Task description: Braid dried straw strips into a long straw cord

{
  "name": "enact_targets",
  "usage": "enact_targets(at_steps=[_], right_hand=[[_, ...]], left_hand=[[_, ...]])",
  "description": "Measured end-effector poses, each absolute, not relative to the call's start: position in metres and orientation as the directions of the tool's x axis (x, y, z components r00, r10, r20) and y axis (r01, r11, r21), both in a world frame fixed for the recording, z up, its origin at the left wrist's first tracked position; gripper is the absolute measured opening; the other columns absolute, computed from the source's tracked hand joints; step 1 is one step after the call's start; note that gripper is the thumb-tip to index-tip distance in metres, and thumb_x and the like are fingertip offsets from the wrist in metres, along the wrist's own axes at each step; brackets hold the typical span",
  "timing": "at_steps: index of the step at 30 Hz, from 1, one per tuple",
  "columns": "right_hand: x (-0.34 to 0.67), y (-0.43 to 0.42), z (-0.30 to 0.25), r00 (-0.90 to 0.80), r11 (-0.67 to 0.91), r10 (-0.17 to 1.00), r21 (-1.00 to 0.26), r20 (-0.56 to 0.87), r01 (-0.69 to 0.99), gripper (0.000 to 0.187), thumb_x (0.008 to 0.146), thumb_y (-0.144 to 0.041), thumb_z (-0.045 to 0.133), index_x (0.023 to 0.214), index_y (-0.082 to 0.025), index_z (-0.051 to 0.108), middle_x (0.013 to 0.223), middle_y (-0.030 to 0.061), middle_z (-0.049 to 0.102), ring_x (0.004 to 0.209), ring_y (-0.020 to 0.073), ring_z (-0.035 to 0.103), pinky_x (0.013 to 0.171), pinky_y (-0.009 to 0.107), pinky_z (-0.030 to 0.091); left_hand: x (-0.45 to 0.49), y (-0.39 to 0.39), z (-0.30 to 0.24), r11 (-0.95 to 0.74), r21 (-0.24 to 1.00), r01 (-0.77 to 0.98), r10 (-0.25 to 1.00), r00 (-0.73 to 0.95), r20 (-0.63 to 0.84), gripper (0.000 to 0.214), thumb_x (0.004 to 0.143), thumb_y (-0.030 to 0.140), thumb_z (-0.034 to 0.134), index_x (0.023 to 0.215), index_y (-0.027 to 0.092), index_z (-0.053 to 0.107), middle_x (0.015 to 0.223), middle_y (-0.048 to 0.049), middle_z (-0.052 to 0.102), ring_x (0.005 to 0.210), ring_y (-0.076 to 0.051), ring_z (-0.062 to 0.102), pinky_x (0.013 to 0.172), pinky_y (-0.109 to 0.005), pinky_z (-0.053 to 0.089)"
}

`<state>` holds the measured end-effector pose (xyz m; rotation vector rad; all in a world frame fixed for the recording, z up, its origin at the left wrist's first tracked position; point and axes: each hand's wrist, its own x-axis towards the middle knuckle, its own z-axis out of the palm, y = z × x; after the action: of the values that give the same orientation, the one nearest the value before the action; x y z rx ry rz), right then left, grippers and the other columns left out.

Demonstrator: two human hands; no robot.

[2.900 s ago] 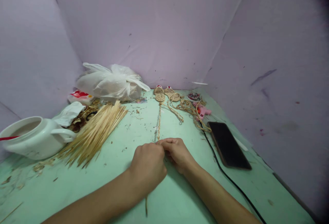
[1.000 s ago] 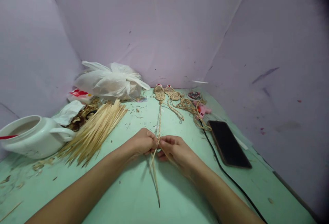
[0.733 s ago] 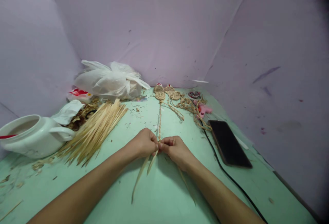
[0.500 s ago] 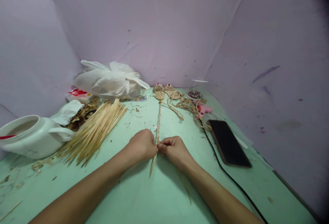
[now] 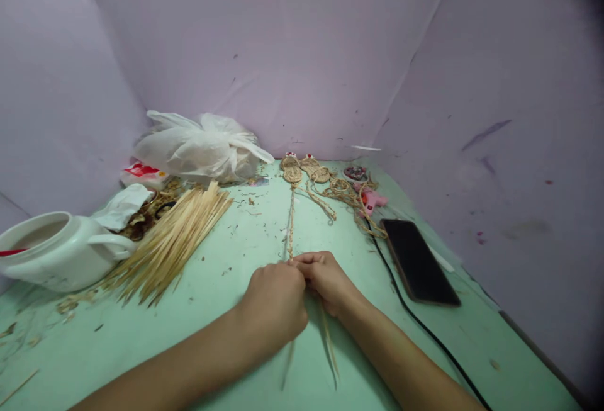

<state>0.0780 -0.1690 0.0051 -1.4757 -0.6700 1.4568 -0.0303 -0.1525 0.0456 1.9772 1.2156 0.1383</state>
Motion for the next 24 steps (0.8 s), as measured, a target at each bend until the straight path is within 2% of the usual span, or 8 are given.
enact_targets(at_steps=[2,4,7,9,14,18,21,24], right_hand=[[0.08,-0.17,0.005,0.093,-0.409,0.895,-0.886,-0.436,-0.218,0.013,0.054,-0.022,0.062,0.051,-0.011,0.056,0.041,-0.0029,0.047,0.037,0.0038,0.03,0.04,0.02,0.02],[0.082,-0.17,0.004,0.039,-0.403,0.908,-0.895,-0.417,-0.192,0.017,0.055,-0.025,0.063,0.05,-0.011,0.055,0.042,-0.0035,0.047,0.037,0.0031,0.028,0.04,0.019,0.018],[0.085,-0.17,0.004,-0.014,-0.378,0.924,-0.907,-0.382,-0.184,0.021,0.057,-0.029,0.063,0.05,-0.012,0.054,0.044,-0.0026,0.049,0.04,0.0043,0.034,0.043,0.019,0.024],[0.086,-0.168,0.003,-0.053,-0.349,0.937,-0.921,-0.345,-0.174,0.02,0.058,-0.029,0.062,0.052,-0.012,0.053,0.048,-0.0011,0.052,0.045,0.006,0.041,0.048,0.02,0.029],[0.09,-0.168,-0.002,-0.064,-0.185,0.976,-0.95,-0.207,0.25,0.016,0.066,-0.025,0.053,0.057,-0.012,0.057,0.055,0.0011,0.056,0.051,0.0085,0.044,0.052,0.02,0.031],[0.085,-0.176,-0.001,0.059,-0.022,0.998,-0.689,0.03,0.725,0.02,0.069,-0.015,0.044,0.063,-0.015,0.063,0.057,0.0024,0.06,0.052,0.0103,0.047,0.051,0.021,0.03],[0.08,-0.182,0.006,0.059,-0.003,0.994,-0.507,0.093,0.862,0.022,0.069,-0.013,0.045,0.066,-0.016,0.066,0.063,0.0047,0.063,0.056,0.0118,0.052,0.053,0.022,0.031],[0.075,-0.188,0.015,0.091,-0.047,0.991,-0.377,0.1,0.925,0.022,0.072,-0.015,0.045,0.068,-0.017,0.067,0.068,0.0065,0.063,0.059,0.0133,0.054,0.053,0.024,0.03]], left_hand=[[-0.035,-0.138,0.05,-0.278,0.635,0.721,0.839,0.504,-0.205,0.009,0.06,0.017,0.052,0.054,0.014,0.057,0.054,-0.0047,0.053,0.056,-0.014,0.049,0.053,-0.023,0.031],[-0.039,-0.122,0.052,-0.071,0.73,0.68,0.873,0.396,-0.284,0.014,0.062,0.018,0.05,0.071,0.013,0.06,0.051,-0.0007,0.052,0.044,-0.01,0.044,0.046,-0.022,0.029],[-0.041,-0.109,0.046,0.294,0.779,0.554,0.677,0.454,-0.579,0.019,0.061,0.019,0.051,0.077,0.01,0.058,0.046,0.0013,0.051,0.034,-0.007,0.039,0.037,-0.02,0.027],[-0.04,-0.107,0.038,0.374,0.787,0.491,0.561,0.556,-0.613,0.012,0.06,0.02,0.053,0.064,0.009,0.056,0.045,0.0001,0.05,0.034,-0.007,0.04,0.035,-0.019,0.028],[-0.034,-0.112,0.026,0.267,0.762,0.59,0.63,0.492,-0.601,0.012,0.059,0.015,0.048,0.048,0.012,0.05,0.035,0.0026,0.041,0.028,-0.007,0.035,0.032,-0.019,0.027],[-0.03,-0.115,0.021,0.107,0.689,0.717,0.739,0.406,-0.537,0.011,0.054,0.013,0.045,0.044,0.014,0.047,0.032,0.0021,0.039,0.03,-0.009,0.036,0.034,-0.02,0.025],[-0.031,-0.116,0.015,-0.07,0.706,0.705,0.85,0.413,-0.327,0.008,0.048,0.01,0.045,0.042,0.014,0.048,0.034,0.0032,0.037,0.038,-0.007,0.035,0.038,-0.019,0.021],[-0.032,-0.116,0.01,-0.072,0.754,0.653,0.858,0.425,-0.286,0.01,0.047,0.009,0.043,0.039,0.014,0.046,0.036,0.0035,0.035,0.04,-0.006,0.032,0.039,-0.02,0.019]])
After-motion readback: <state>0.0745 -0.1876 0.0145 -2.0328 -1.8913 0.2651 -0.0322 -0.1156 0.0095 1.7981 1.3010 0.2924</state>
